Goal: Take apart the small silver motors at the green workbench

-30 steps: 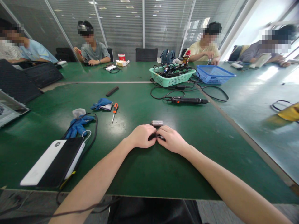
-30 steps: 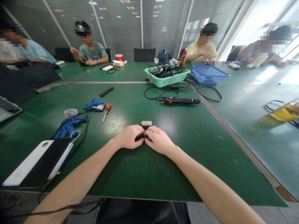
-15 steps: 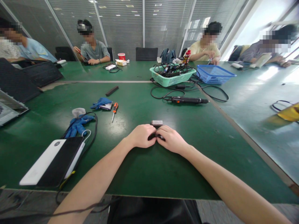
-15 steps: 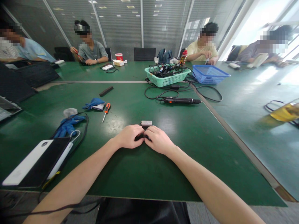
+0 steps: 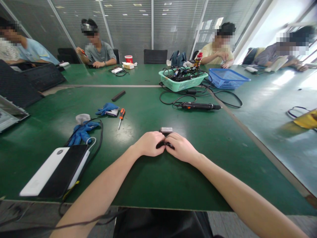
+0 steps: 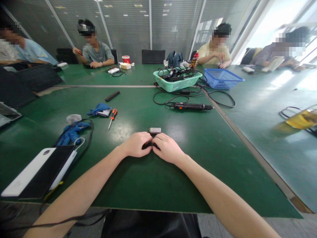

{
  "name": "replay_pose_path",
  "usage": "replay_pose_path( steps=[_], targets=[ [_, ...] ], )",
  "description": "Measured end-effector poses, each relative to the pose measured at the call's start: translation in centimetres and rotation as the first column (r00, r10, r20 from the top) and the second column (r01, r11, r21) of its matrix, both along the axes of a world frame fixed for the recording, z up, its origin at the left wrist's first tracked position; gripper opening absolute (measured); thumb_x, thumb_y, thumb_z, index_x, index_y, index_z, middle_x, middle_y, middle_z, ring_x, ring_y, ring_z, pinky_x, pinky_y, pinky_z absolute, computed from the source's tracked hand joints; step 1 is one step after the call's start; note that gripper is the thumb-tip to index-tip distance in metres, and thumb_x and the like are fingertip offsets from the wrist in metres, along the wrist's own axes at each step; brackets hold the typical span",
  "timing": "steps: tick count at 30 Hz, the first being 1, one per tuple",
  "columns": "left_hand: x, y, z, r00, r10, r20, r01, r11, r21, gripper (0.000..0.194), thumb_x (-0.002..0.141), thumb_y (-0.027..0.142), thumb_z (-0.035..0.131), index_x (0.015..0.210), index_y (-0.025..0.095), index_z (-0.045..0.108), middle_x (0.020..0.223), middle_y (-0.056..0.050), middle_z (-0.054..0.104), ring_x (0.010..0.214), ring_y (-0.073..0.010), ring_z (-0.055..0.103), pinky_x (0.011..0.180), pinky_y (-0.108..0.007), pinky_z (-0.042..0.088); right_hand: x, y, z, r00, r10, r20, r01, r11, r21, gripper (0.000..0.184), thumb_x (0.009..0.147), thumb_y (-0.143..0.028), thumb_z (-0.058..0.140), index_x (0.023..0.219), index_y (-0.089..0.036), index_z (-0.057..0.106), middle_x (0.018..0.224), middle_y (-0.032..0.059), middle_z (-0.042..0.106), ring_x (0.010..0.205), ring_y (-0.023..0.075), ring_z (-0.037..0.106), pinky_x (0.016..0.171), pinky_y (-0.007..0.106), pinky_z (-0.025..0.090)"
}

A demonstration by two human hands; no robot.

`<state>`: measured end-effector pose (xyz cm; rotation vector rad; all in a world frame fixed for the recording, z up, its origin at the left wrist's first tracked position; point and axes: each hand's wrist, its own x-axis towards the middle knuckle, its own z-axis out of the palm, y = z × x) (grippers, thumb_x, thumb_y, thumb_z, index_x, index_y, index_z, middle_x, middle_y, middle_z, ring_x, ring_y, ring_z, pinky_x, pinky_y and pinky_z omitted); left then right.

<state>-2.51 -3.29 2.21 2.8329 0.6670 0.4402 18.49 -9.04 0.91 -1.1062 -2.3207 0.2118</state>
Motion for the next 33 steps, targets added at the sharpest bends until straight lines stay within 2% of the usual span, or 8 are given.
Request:
replay_pose_path(
  steps=[8,33],
  targets=[
    [-0.03,-0.03,0.05,1.000,0.003,-0.007,-0.003,1.000,0.002,0.014,0.089,0.033,0.057,0.088,0.019,0.057,0.089,-0.006,0.065,0.083,-0.0206,0.061,0.075,-0.032,0.048,0.05,0.22,-0.52,1.000,0.014,-0.008,-0.014,1.000,0.004,0.006,0.094,-0.017,0.057,0.092,-0.020,0.063,0.101,0.0090,0.066,0.099,0.0245,0.061,0.089,0.042,0.054],
    [-0.04,-0.07,0.07,1.000,0.001,-0.010,-0.001,1.000,0.019,0.015,0.089,0.033,0.058,0.088,0.019,0.057,0.090,-0.005,0.066,0.084,-0.0204,0.061,0.074,-0.033,0.048,0.10,0.15,-0.38,1.000,-0.002,0.015,0.002,1.000,-0.003,0.006,0.093,-0.017,0.058,0.092,-0.020,0.063,0.101,0.0087,0.066,0.098,0.0241,0.061,0.090,0.041,0.053]
  ],
)
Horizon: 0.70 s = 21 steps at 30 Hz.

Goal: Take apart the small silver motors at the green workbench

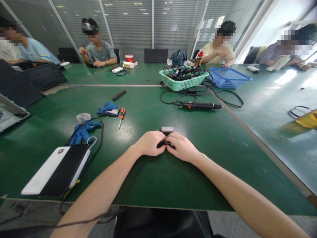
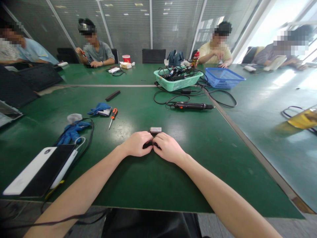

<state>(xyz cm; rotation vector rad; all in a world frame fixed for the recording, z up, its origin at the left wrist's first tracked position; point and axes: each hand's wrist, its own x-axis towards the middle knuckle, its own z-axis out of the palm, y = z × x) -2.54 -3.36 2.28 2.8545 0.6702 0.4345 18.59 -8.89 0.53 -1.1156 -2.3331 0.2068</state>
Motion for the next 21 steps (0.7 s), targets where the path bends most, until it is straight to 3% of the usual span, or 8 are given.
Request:
replay_pose_path(
  steps=[21],
  targets=[
    [0.08,0.01,-0.16,1.000,0.004,-0.008,-0.004,1.000,-0.002,0.014,0.089,0.033,0.057,0.089,0.019,0.059,0.092,-0.005,0.066,0.085,-0.0203,0.061,0.076,-0.033,0.048,-0.01,-0.18,0.24,1.000,-0.008,0.004,0.008,1.000,-0.015,0.007,0.093,-0.016,0.057,0.091,-0.021,0.062,0.098,0.0079,0.066,0.096,0.0237,0.061,0.089,0.040,0.052]
  ],
)
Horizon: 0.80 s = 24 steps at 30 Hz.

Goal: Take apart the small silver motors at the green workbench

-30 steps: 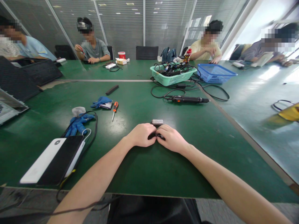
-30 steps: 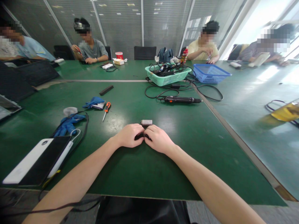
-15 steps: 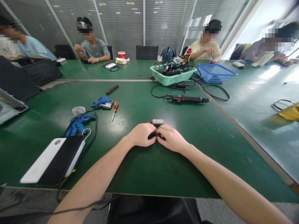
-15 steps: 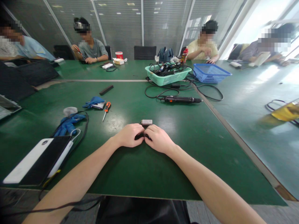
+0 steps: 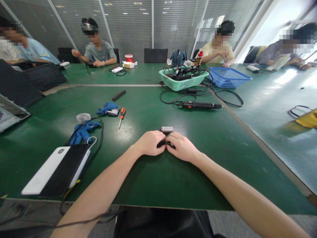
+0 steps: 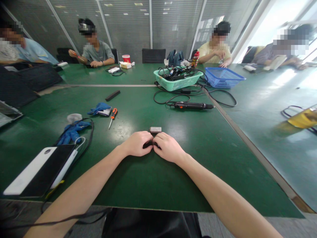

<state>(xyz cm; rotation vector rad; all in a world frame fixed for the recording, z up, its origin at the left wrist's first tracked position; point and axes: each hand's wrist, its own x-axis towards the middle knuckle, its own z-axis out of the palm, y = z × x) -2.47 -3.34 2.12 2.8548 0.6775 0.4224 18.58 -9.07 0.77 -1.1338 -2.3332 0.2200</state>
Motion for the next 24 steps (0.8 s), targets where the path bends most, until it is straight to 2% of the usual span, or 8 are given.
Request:
replay_pose_path(
  steps=[24],
  targets=[
    [-0.04,-0.06,0.15,1.000,0.006,0.002,-0.006,1.000,-0.001,0.015,0.090,0.033,0.058,0.088,0.019,0.058,0.090,-0.006,0.067,0.084,-0.0205,0.062,0.075,-0.033,0.048,0.09,0.08,-0.30,1.000,0.003,-0.011,-0.003,1.000,0.010,0.007,0.092,-0.016,0.057,0.090,-0.021,0.061,0.099,0.0079,0.065,0.096,0.0238,0.060,0.089,0.041,0.053]
  ],
)
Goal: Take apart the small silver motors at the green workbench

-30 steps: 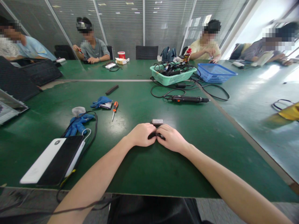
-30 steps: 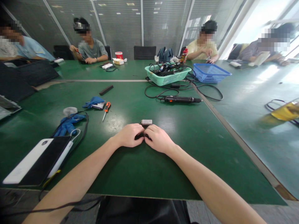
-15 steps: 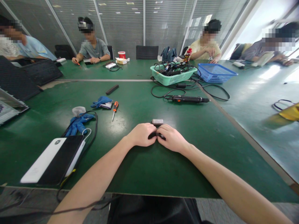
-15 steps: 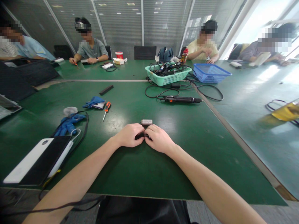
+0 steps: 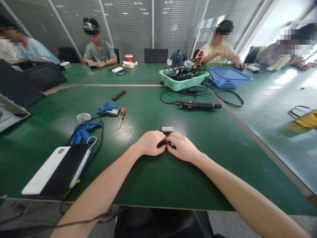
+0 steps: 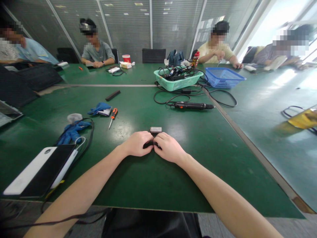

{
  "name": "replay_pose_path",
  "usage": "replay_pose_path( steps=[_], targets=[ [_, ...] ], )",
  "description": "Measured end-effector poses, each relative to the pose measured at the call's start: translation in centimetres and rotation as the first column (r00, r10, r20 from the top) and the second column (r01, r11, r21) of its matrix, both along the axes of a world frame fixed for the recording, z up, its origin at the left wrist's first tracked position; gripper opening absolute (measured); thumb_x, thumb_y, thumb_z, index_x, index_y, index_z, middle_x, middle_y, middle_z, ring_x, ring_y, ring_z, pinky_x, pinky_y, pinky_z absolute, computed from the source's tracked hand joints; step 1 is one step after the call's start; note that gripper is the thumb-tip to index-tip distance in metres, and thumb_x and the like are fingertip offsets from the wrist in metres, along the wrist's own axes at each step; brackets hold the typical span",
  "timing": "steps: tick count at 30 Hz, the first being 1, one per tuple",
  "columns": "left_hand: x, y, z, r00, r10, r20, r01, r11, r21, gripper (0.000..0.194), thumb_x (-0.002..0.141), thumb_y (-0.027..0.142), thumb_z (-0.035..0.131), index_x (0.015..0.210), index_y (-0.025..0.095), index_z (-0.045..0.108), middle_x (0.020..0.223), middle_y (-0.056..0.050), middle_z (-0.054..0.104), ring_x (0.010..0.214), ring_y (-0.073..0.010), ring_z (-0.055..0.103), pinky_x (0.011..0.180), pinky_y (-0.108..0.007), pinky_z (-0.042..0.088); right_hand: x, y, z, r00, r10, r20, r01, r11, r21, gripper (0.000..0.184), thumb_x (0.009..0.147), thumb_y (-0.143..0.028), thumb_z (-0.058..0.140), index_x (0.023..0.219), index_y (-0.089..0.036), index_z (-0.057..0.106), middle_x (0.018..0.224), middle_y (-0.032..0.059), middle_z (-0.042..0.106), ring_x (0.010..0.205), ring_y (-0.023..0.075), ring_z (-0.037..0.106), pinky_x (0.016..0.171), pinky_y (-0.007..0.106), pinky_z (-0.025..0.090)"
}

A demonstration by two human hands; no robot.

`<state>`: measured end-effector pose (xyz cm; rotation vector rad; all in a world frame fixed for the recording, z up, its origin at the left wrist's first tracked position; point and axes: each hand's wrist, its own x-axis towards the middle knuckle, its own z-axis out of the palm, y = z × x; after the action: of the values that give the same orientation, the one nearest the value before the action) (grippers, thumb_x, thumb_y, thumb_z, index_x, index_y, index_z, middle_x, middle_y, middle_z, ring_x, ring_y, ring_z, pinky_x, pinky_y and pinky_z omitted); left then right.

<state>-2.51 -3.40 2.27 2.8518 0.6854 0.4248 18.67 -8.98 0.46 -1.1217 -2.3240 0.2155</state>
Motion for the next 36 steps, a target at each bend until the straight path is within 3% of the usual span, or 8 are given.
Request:
replay_pose_path(
  steps=[14,20,23,25,28,30,32,36],
  targets=[
    [0.0,0.1,-0.1,1.000,-0.009,0.010,0.009,1.000,-0.028,0.015,0.089,0.031,0.058,0.095,0.019,0.064,0.092,-0.006,0.068,0.087,-0.0207,0.063,0.079,-0.033,0.049,1.0,0.0,0.4,1.000,-0.008,0.028,0.008,1.000,0.000,0.008,0.092,-0.018,0.057,0.095,-0.021,0.064,0.098,0.0082,0.066,0.097,0.0244,0.061,0.088,0.040,0.053],
    [0.0,0.1,0.0,1.000,-0.002,-0.002,0.002,1.000,-0.023,0.014,0.088,0.030,0.059,0.095,0.019,0.064,0.093,-0.005,0.068,0.086,-0.0204,0.063,0.078,-0.033,0.049,6.7,2.2,0.1,0.981,-0.168,0.094,0.170,0.985,-0.010,0.012,0.090,-0.023,0.058,0.097,-0.021,0.068,0.094,0.0068,0.068,0.091,0.0235,0.063,0.085,0.037,0.051],
    [-0.2,0.1,0.0,1.000,-0.003,0.005,0.003,1.000,-0.026,0.013,0.088,0.030,0.058,0.094,0.019,0.064,0.093,-0.005,0.068,0.086,-0.0203,0.063,0.078,-0.033,0.050,12.3,3.5,-0.5,0.919,-0.369,0.137,0.375,0.927,-0.021,0.018,0.089,-0.029,0.057,0.097,-0.020,0.071,0.093,0.0071,0.070,0.087,0.0226,0.065,0.084,0.036,0.050],
    [-0.3,0.1,-0.1,1.000,-0.003,0.013,0.004,1.000,-0.024,0.013,0.088,0.030,0.059,0.094,0.019,0.064,0.093,-0.005,0.069,0.087,-0.0204,0.063,0.079,-0.033,0.050,16.3,3.9,-1.0,0.836,-0.513,0.196,0.527,0.849,-0.028,0.024,0.088,-0.032,0.056,0.100,-0.020,0.073,0.097,0.0088,0.071,0.090,0.0239,0.065,0.085,0.036,0.049],
    [-0.3,0.2,-0.2,1.000,-0.004,0.017,0.004,1.000,-0.024,0.012,0.088,0.030,0.060,0.094,0.020,0.063,0.094,-0.005,0.069,0.087,-0.0205,0.063,0.079,-0.032,0.049,21.3,3.6,-1.4,0.620,-0.734,0.277,0.771,0.636,-0.038,0.028,0.085,-0.032,0.058,0.100,-0.018,0.076,0.096,0.0113,0.072,0.090,0.0268,0.065,0.084,0.039,0.047],
    [-0.3,0.2,-0.2,1.000,-0.002,0.015,0.002,1.000,-0.028,0.012,0.088,0.030,0.060,0.094,0.020,0.063,0.094,-0.005,0.069,0.087,-0.0205,0.063,0.079,-0.032,0.049,23.1,3.1,-1.4,0.528,-0.796,0.295,0.843,0.533,-0.068,0.029,0.084,-0.034,0.060,0.101,-0.018,0.076,0.097,0.0127,0.074,0.091,0.0275,0.065,0.082,0.038,0.045],
    [-0.3,0.2,-0.1,1.000,0.000,0.013,0.000,1.000,-0.030,0.012,0.088,0.030,0.059,0.093,0.019,0.063,0.094,-0.005,0.069,0.088,-0.0206,0.063,0.079,-0.032,0.049,23.8,2.8,-1.2,0.501,-0.809,0.306,0.861,0.503,-0.079,0.033,0.087,-0.037,0.058,0.103,-0.016,0.077,0.100,0.0160,0.074,0.093,0.0280,0.064,0.082,0.038,0.042],
    [-0.2,0.2,0.1,1.000,-0.002,0.012,0.002,1.000,-0.030,0.012,0.089,0.029,0.059,0.094,0.019,0.063,0.095,-0.005,0.070,0.088,-0.0206,0.063,0.080,-0.032,0.049,23.7,2.4,-0.9,0.509,-0.799,0.321,0.856,0.510,-0.087,0.035,0.089,-0.037,0.056,0.105,-0.014,0.076,0.105,0.0192,0.073,0.097,0.0277,0.063,0.085,0.038,0.040]
  ],
)
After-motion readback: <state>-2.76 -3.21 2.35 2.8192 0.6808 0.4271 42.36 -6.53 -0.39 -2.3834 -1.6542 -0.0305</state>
